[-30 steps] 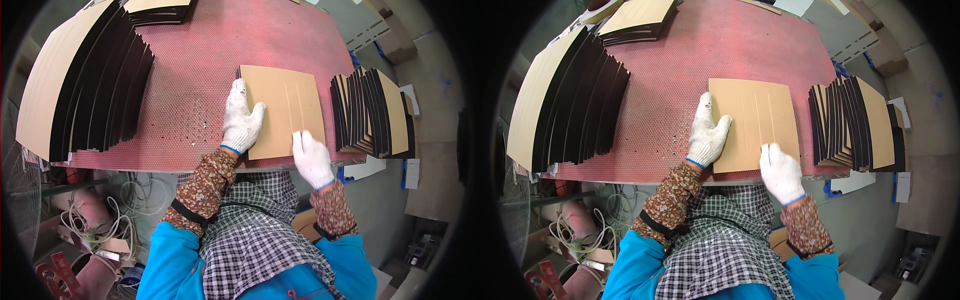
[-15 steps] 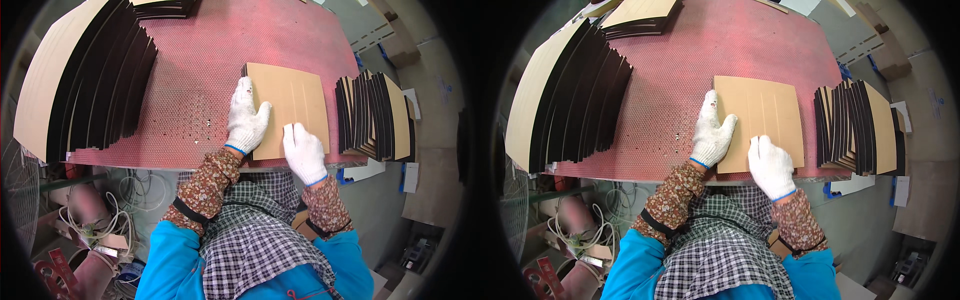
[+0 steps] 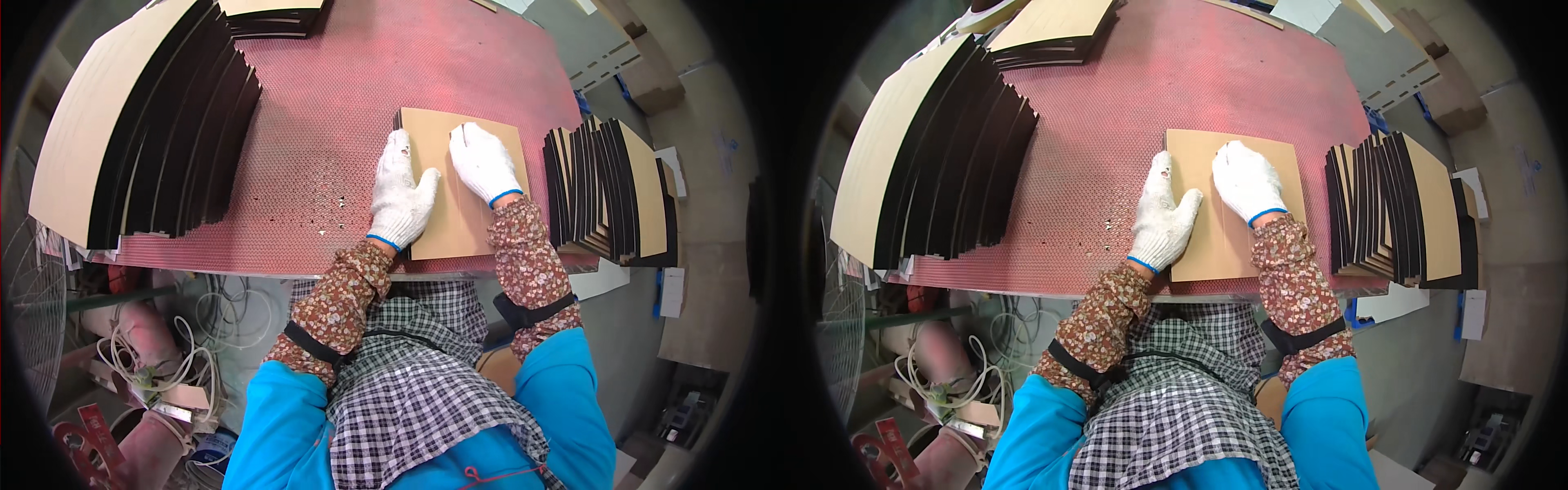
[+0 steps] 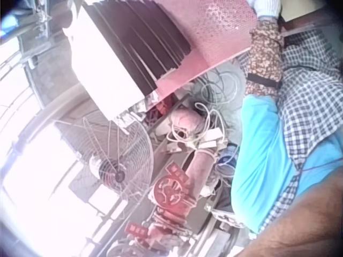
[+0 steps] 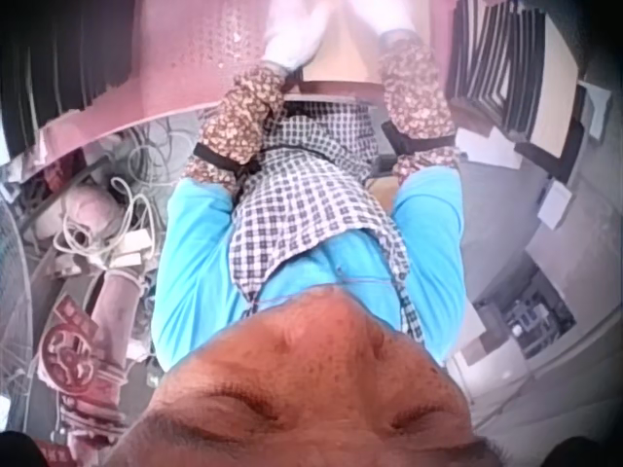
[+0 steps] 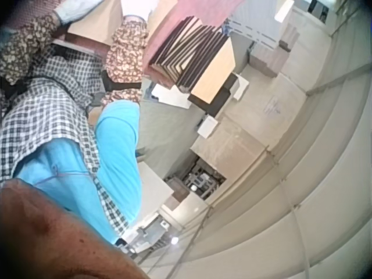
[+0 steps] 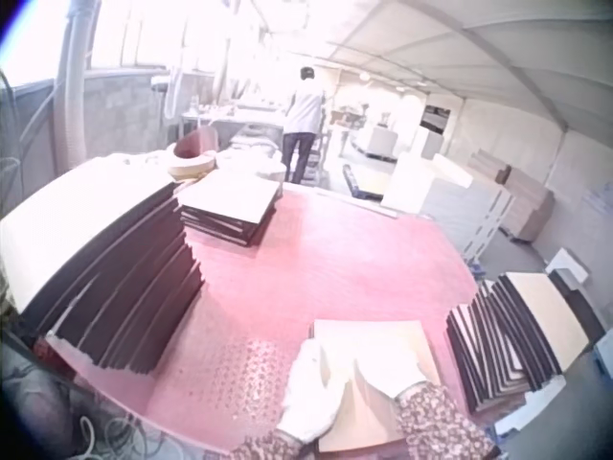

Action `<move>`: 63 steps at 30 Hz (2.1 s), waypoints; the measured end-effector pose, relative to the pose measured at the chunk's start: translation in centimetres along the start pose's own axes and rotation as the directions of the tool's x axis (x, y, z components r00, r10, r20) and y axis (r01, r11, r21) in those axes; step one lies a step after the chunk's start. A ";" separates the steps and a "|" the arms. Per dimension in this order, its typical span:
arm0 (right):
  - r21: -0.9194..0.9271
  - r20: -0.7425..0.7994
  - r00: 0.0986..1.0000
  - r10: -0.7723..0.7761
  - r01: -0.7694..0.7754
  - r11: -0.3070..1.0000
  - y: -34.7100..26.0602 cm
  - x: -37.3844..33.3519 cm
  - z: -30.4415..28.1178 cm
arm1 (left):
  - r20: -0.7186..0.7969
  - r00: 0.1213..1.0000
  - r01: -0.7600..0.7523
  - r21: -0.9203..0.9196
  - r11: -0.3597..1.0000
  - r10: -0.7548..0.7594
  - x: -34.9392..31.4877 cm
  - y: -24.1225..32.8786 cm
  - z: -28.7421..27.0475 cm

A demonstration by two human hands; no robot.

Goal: The recorder is assembling and stacking cardboard box components at a workbench in a factory setting.

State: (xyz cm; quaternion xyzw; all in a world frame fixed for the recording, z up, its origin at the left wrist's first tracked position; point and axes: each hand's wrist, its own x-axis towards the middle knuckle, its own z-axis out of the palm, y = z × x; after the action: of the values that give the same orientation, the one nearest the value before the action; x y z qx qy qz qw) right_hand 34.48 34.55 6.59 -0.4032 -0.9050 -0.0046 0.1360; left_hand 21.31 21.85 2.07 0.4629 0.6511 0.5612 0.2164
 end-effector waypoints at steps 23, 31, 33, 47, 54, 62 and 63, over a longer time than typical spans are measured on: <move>0.082 -0.017 0.831 0.555 -0.552 0.830 1.3 -17.5 -7.3 | 0.163 0.971 0.141 0.208 0.968 -0.176 -4.2 4.8 -3.6; 0.337 0.029 0.860 0.510 -0.489 0.805 -1.8 -18.7 -7.7 | -0.028 0.974 0.215 -0.202 0.955 -0.225 -7.7 1.2 -6.3; 0.624 0.197 0.782 0.592 -0.566 0.540 -2.7 -18.9 -8.2 | 0.041 0.963 0.270 -0.185 0.945 -0.267 -7.7 4.0 -7.4; 0.942 -0.068 0.994 0.088 0.035 0.333 -16.3 -10.1 -18.1 | -0.487 0.853 -0.162 0.096 0.982 0.188 -4.8 17.9 -29.1; 0.928 -0.330 0.933 -0.144 0.349 0.135 -25.9 -4.8 -17.8 | -0.596 0.777 -0.134 0.157 0.979 0.202 -2.8 10.9 -42.8; 0.905 -0.417 0.891 -0.182 0.426 0.011 -31.9 -2.4 -15.0 | -0.719 0.613 0.046 0.444 0.895 0.326 1.9 6.2 -48.1; 0.847 -0.507 0.844 -0.177 0.525 0.076 -32.4 -2.0 -14.7 | -0.736 0.633 0.096 0.383 0.919 0.240 2.0 6.3 -48.7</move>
State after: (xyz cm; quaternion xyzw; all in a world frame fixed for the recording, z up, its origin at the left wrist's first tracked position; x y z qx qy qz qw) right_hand 15.62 9.48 23.49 0.0170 -0.7347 0.4824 0.4767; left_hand -16.39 -2.67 21.86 0.2383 0.7583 0.5726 -0.2010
